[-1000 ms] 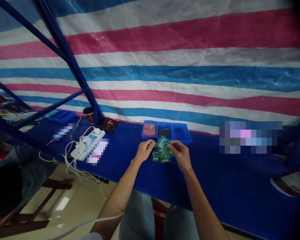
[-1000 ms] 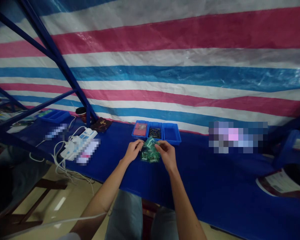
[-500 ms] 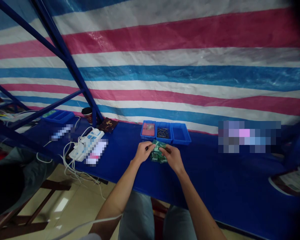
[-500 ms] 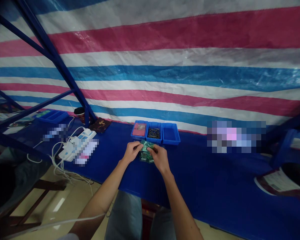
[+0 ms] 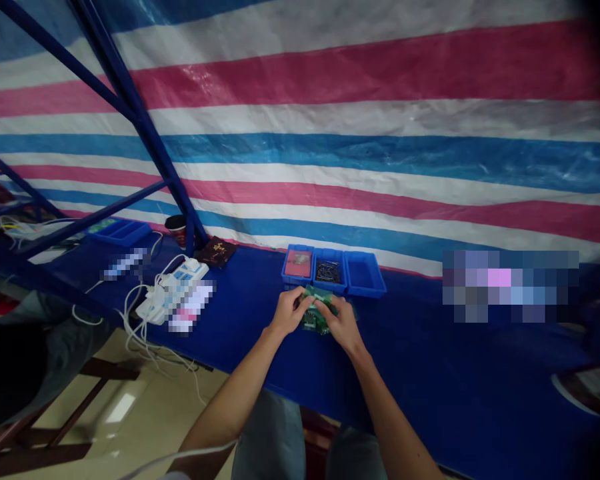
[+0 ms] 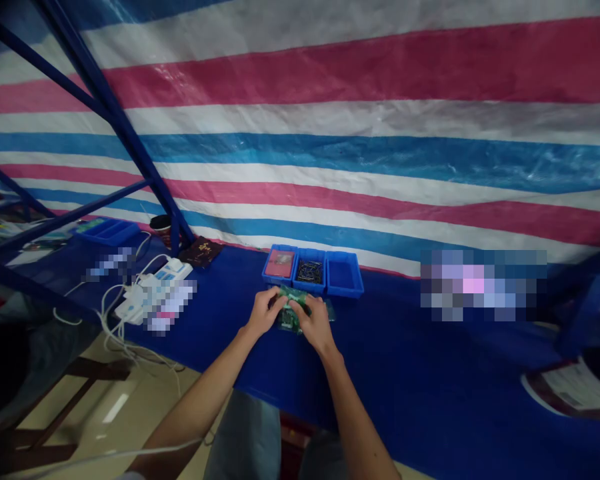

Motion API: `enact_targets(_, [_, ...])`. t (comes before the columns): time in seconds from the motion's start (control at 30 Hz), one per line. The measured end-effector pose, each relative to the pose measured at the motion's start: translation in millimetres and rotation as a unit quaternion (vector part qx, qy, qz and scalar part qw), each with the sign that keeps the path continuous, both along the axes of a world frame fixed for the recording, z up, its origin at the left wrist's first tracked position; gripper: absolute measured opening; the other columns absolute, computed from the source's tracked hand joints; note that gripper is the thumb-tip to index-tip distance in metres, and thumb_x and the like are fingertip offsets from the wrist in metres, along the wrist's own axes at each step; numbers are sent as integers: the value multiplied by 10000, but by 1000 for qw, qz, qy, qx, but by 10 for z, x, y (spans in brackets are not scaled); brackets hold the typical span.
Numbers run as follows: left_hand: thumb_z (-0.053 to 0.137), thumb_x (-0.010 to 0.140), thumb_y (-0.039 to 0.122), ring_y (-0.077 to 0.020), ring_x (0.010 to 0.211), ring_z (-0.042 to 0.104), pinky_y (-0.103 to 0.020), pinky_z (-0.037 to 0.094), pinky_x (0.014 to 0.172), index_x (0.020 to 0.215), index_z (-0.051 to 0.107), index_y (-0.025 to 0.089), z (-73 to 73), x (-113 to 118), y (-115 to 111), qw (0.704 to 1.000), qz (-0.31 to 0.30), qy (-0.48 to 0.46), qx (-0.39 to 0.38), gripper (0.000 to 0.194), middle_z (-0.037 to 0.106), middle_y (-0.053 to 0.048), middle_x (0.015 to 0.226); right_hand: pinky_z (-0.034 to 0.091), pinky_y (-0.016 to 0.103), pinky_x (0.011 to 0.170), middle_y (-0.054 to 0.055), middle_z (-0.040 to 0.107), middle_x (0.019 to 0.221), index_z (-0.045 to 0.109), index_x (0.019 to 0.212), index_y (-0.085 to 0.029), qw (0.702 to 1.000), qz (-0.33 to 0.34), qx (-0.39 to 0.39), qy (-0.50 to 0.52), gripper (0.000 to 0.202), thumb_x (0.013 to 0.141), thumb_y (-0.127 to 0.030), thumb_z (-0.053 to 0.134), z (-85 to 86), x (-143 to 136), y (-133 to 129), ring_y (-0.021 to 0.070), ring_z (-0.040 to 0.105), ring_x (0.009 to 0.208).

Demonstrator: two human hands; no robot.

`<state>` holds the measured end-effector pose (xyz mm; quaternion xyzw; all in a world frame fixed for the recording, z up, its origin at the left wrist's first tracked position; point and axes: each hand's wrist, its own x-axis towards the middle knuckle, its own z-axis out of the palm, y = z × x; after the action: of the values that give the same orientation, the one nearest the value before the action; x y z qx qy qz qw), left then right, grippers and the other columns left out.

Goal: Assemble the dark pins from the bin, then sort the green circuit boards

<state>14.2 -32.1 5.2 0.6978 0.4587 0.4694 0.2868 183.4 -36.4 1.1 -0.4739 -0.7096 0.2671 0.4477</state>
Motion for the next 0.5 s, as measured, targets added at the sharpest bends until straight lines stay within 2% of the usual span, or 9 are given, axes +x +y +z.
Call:
enact_targets(0.13, [473, 963, 478, -115, 554, 502, -220, 380, 580, 711, 570, 142, -3, 38, -4, 998, -32, -36, -48, 431, 554, 9, 587, 424, 325, 871, 25, 695, 854, 707, 868, -202, 998, 30, -23, 42, 342, 946, -488, 537, 107, -13, -19, 220, 620, 857])
enact_targets(0.27, [466, 964, 481, -119, 561, 510, -226, 395, 602, 670, 539, 145, 14, 87, -25, 998, -19, -35, -55, 453, 552, 6, 578, 416, 253, 638, 13, 648, 749, 657, 791, -175, 994, 39, -66, 73, 414, 942, -535, 519, 139, 29, 29, 182, 562, 698])
enact_targets(0.33, [467, 962, 485, -119, 559, 504, -227, 390, 598, 662, 527, 147, 22, 98, -36, 997, -14, -37, -59, 456, 545, 6, 578, 381, 248, 585, 3, 605, 684, 632, 737, -169, 995, 34, -64, 67, 438, 944, -538, 515, 113, 39, 48, 163, 517, 633])
enact_targets(0.5, [466, 952, 514, -125, 570, 482, -224, 367, 568, 742, 571, 144, 3, 93, -35, 995, -39, -41, -82, 438, 530, 4, 601, 403, 284, 695, 8, 615, 684, 629, 726, -187, 999, -12, -4, 41, 418, 969, -493, 482, 60, 9, -24, 177, 534, 653])
